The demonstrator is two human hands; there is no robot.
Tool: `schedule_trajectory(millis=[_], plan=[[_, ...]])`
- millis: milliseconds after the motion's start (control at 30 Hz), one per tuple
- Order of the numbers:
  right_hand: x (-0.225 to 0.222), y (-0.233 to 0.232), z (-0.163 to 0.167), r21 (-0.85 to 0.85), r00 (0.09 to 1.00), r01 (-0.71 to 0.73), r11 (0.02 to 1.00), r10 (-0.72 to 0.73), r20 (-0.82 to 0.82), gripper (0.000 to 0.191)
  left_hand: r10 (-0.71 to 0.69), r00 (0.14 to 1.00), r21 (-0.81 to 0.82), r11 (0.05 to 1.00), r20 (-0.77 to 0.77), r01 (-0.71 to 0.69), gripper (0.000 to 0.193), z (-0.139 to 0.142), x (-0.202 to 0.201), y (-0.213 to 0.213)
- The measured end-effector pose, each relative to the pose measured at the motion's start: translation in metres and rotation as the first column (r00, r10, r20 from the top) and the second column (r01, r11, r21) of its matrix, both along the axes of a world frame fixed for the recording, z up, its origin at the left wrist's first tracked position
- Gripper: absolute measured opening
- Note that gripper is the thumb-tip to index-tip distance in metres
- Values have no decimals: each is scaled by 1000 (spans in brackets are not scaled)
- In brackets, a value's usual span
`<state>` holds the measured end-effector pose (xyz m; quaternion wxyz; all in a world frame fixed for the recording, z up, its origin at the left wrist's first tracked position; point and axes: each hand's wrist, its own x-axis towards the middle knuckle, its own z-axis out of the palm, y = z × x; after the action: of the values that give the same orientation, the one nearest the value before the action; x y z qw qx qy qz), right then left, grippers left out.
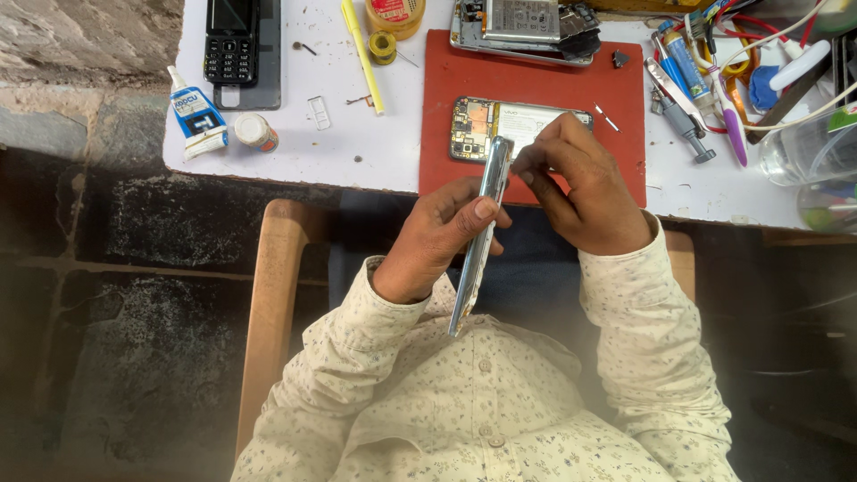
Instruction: The person disassembles a smartphone, removes the back cover, and uses a small metal tool to pry and separate internal components. They then apply adhesive tape to the back cover and reattach it to the phone body. The work is performed on a cluttered workbench with tools and spare parts visible.
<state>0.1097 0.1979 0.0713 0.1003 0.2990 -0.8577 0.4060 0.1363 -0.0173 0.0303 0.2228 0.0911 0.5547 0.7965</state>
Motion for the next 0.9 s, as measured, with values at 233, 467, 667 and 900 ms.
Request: schedule_trajectory(millis=[233, 467, 667, 900], plan=[[9, -11, -16, -172, 986, 145, 974, -156, -53, 15, 37, 999, 4, 999, 31, -37, 86, 3, -2, 0], [14, -20, -25, -121, 924, 271, 955, -293, -247, 18, 34, 999, 10, 999, 17, -34, 88, 6, -2, 1], [18, -22, -30, -118, 904, 288, 951, -310, -294, 19, 34, 999, 10, 999, 17, -35, 88, 7, -2, 1], [28, -24, -33, -102, 914, 275, 956, -293, -281, 19, 35, 999, -10, 999, 9, -35, 94, 9, -1, 1]])
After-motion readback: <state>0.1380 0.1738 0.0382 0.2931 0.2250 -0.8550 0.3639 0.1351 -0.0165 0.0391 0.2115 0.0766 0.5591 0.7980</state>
